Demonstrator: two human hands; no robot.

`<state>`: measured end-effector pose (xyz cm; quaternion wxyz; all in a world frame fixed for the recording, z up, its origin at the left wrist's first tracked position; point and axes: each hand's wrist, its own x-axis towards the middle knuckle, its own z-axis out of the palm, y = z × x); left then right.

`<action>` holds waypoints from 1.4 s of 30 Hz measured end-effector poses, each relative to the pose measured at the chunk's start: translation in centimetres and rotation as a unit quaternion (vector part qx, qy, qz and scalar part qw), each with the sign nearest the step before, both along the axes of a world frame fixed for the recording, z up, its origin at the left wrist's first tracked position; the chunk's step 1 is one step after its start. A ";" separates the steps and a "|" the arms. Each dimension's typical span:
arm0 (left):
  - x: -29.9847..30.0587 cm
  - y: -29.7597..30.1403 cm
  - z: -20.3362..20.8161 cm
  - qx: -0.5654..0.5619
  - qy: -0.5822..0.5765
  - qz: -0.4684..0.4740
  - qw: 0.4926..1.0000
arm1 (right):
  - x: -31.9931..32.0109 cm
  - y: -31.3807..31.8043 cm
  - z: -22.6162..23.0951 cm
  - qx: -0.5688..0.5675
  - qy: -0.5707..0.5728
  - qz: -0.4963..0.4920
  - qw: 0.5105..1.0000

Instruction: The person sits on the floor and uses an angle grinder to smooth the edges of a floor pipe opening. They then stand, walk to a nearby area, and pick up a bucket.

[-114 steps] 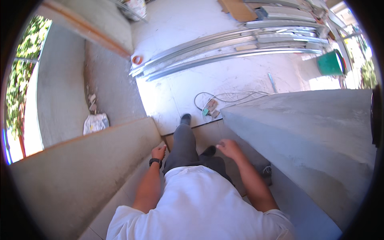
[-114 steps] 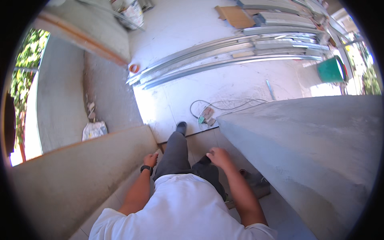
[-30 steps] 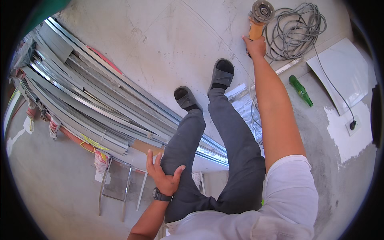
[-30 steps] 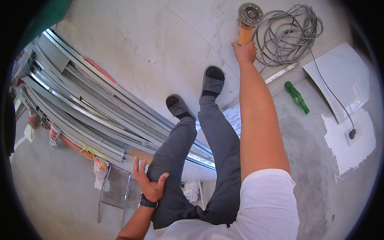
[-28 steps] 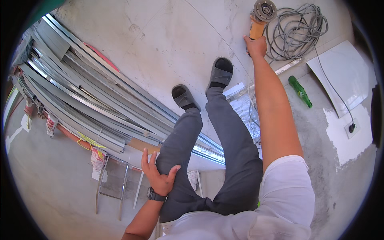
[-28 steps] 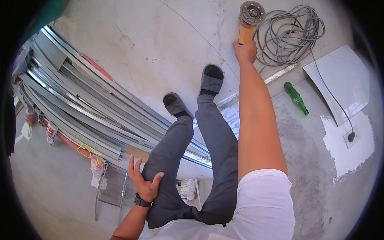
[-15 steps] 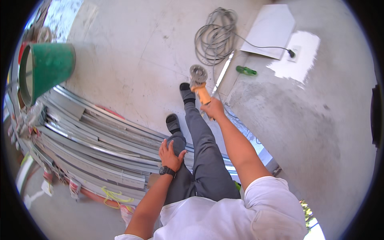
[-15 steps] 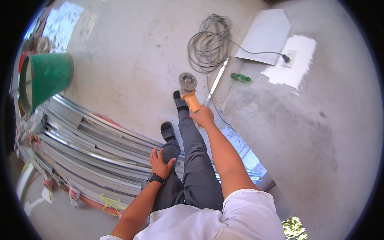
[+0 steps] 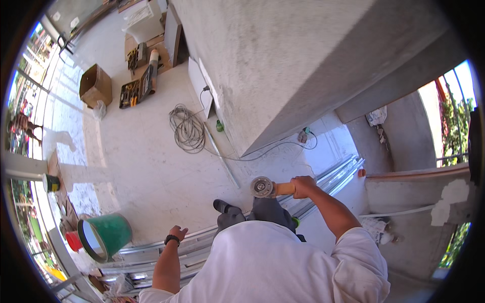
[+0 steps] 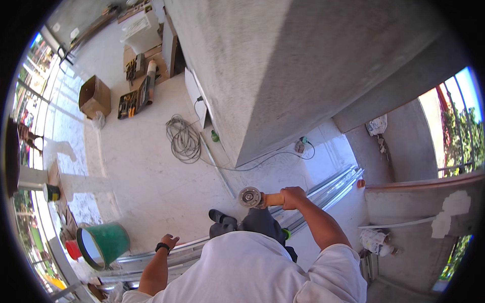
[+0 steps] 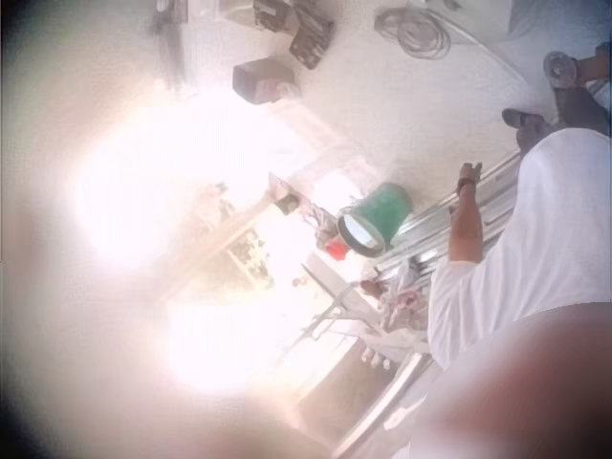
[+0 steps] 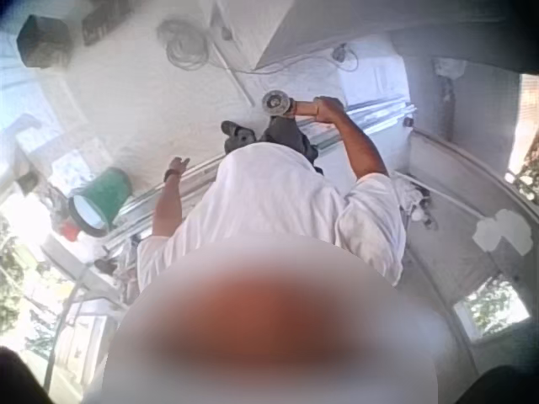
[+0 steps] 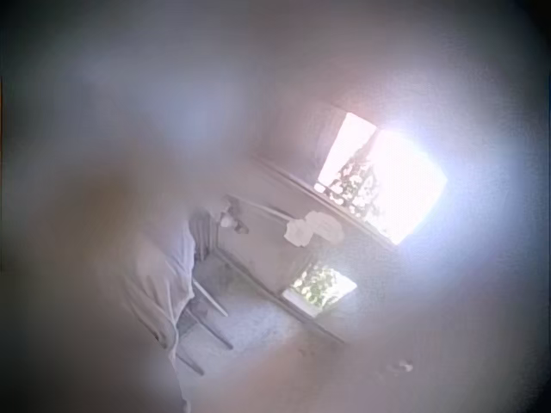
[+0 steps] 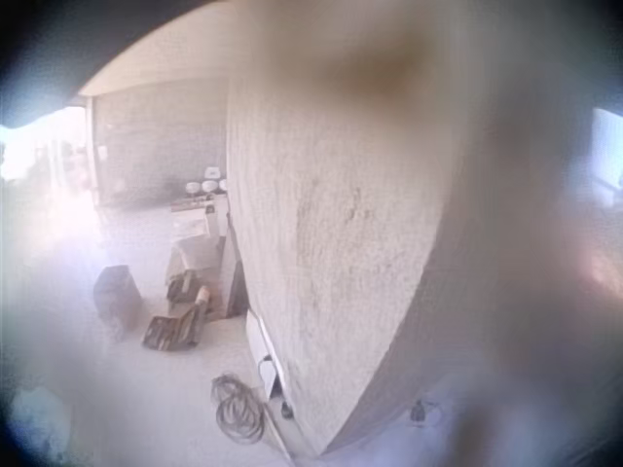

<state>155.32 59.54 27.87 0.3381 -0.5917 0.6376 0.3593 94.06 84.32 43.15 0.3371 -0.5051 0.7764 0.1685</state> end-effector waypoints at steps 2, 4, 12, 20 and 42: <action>-2.5 -0.8 1.5 -0.032 -0.006 -0.016 0.999 | -3.3 6.1 2.3 -0.037 -0.002 -0.070 0.997; -6.1 -0.9 1.8 -0.051 0.002 -0.056 0.997 | -6.3 11.9 3.3 -0.080 -0.005 -0.149 0.986; -28.1 4.0 -0.3 -0.045 0.110 -0.130 0.984 | -18.3 24.9 2.7 -0.376 -0.129 -0.529 0.750; -51.9 12.7 1.1 0.022 0.231 0.129 0.964 | -41.2 24.4 11.1 -0.566 -0.174 -0.546 0.592; -87.9 18.4 -2.2 -0.006 0.162 -0.459 0.873 | -91.7 5.3 31.1 -0.547 -0.085 -0.289 0.781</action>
